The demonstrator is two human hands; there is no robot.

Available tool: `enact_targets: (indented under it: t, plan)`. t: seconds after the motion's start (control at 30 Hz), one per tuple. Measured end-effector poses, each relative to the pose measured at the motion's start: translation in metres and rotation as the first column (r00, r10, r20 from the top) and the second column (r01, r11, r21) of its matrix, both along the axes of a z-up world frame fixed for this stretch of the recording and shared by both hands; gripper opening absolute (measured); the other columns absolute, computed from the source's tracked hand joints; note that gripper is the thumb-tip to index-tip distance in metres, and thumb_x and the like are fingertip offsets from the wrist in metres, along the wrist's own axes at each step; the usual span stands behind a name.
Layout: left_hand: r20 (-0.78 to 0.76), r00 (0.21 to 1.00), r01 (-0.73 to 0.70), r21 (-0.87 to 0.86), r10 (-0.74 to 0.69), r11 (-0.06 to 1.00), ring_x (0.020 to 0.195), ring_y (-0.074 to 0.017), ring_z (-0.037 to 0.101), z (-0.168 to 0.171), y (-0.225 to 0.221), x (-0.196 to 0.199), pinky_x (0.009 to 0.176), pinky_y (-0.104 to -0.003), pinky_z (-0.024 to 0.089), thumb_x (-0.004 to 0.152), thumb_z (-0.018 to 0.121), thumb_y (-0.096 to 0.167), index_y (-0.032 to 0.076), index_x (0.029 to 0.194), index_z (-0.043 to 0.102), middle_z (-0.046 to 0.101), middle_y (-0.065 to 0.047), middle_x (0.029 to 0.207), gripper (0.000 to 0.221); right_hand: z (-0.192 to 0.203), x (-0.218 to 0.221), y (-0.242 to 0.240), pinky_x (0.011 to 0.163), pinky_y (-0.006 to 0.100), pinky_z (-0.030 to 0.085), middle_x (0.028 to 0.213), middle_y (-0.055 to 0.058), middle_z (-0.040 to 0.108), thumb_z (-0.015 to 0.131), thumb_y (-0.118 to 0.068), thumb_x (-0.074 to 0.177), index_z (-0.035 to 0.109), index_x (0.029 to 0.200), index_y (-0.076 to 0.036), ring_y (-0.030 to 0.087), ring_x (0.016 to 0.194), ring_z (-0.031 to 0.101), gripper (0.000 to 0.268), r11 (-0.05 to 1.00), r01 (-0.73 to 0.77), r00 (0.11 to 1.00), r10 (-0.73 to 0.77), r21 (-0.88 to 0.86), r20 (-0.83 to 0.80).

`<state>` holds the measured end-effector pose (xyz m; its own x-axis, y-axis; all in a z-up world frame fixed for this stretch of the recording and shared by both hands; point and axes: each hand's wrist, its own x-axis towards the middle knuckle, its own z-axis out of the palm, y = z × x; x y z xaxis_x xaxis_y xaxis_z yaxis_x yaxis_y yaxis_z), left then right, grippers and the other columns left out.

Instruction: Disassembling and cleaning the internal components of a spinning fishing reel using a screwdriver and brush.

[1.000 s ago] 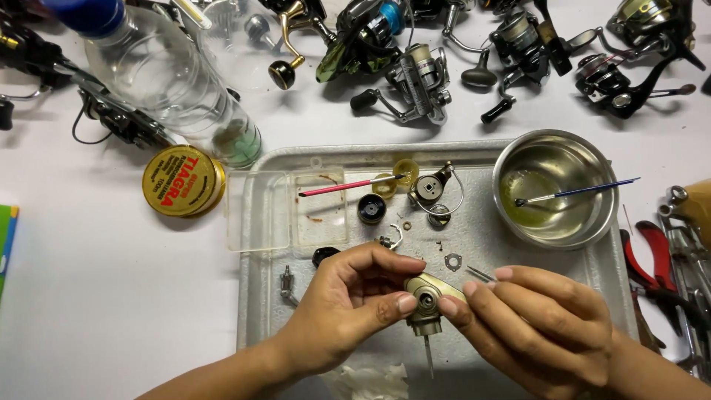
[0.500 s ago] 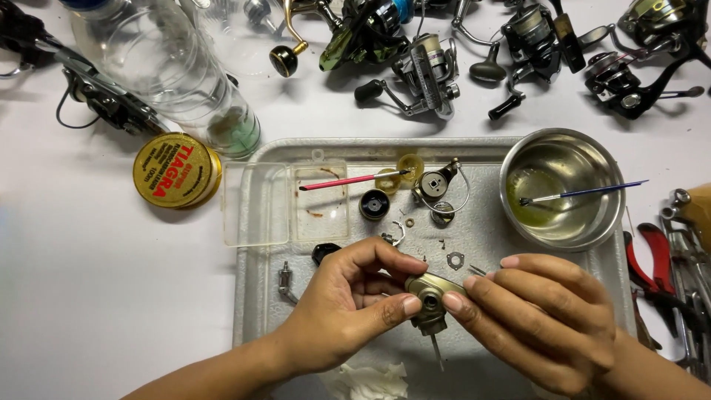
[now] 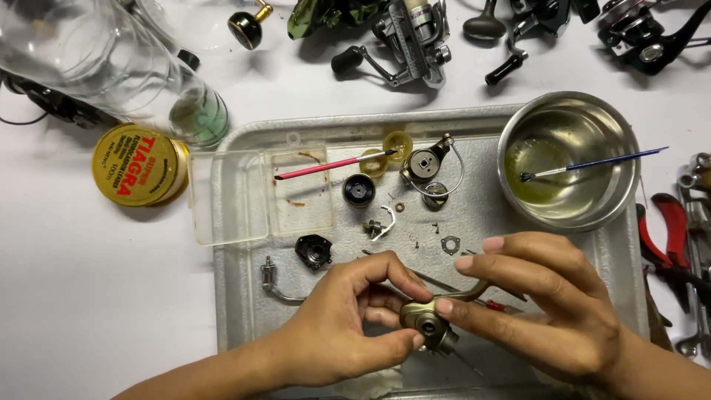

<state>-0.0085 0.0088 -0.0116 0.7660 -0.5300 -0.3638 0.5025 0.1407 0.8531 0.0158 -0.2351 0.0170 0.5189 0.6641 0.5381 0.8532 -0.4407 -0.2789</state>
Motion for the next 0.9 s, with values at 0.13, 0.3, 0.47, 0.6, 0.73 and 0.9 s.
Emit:
enact_targets:
  t: [0.13,0.3,0.47,0.6,0.73,0.9]
  plan:
    - [0.034,0.999,-0.008,0.048,0.006,0.999,0.087,-0.0115,0.073,-0.002,-0.002,-0.001,0.08,-0.021,0.065,0.078,0.079,0.005,0.007,0.099,0.067,0.074,-0.01,0.105,0.024,0.003,-0.021,0.001,0.094,0.036,0.057,0.117,0.014,0.065,0.068,-0.022,0.091,0.08,0.099,-0.022,0.031,0.107,0.062,0.014,0.979,0.194,0.979,-0.19,0.055,-0.076]
    - [0.022,1.0,-0.022,0.095,0.02,0.995,0.085,-0.0146,0.078,-0.002,-0.004,-0.002,0.079,-0.021,0.067,0.078,0.081,0.003,0.005,0.097,0.067,0.075,-0.01,0.102,0.024,0.006,-0.027,0.005,0.081,0.035,0.062,0.084,0.008,0.076,0.08,-0.032,0.071,0.075,0.08,-0.007,0.025,0.082,0.074,0.027,0.952,0.292,0.898,-0.24,0.093,-0.37]
    - [0.061,0.996,-0.063,0.071,0.059,0.996,0.086,-0.0159,0.077,-0.005,-0.006,-0.003,0.083,-0.025,0.068,0.079,0.079,0.002,0.005,0.095,0.065,0.072,-0.011,0.1,0.022,-0.003,-0.037,0.001,0.09,0.04,0.056,0.102,0.01,0.071,0.085,-0.048,0.068,0.078,0.082,-0.019,0.032,0.101,0.067,0.032,0.922,0.388,0.89,-0.376,-0.004,-0.257]
    - [0.07,0.994,-0.091,0.053,0.087,0.994,0.088,-0.018,0.078,-0.003,-0.006,-0.002,0.084,-0.026,0.069,0.078,0.079,0.0,0.004,0.093,0.065,0.072,-0.012,0.098,0.021,0.002,-0.034,0.012,0.067,0.031,0.05,0.077,0.0,0.065,0.086,-0.046,0.07,0.077,0.076,-0.016,0.019,0.075,0.055,0.031,0.916,0.402,0.904,-0.395,0.011,-0.164]
    - [0.088,0.987,-0.135,0.035,0.132,0.99,0.089,-0.0169,0.075,-0.008,-0.006,-0.004,0.085,-0.027,0.069,0.078,0.08,-0.002,0.005,0.093,0.063,0.068,-0.01,0.097,0.023,0.007,-0.031,0.015,0.062,0.024,0.054,0.071,-0.006,0.07,0.086,-0.04,0.073,0.074,0.076,-0.014,0.012,0.064,0.067,0.03,0.946,0.324,0.922,-0.313,0.01,-0.227]
    - [0.088,0.988,-0.132,0.038,0.129,0.99,0.09,-0.0153,0.07,-0.006,-0.005,-0.004,0.082,-0.027,0.068,0.077,0.08,0.001,0.009,0.094,0.064,0.065,-0.008,0.098,0.024,0.002,-0.03,0.019,0.062,0.024,0.058,0.085,0.004,0.077,0.085,-0.04,0.077,0.076,0.086,-0.012,0.015,0.066,0.073,0.031,0.959,0.28,0.938,-0.265,0.039,-0.224]
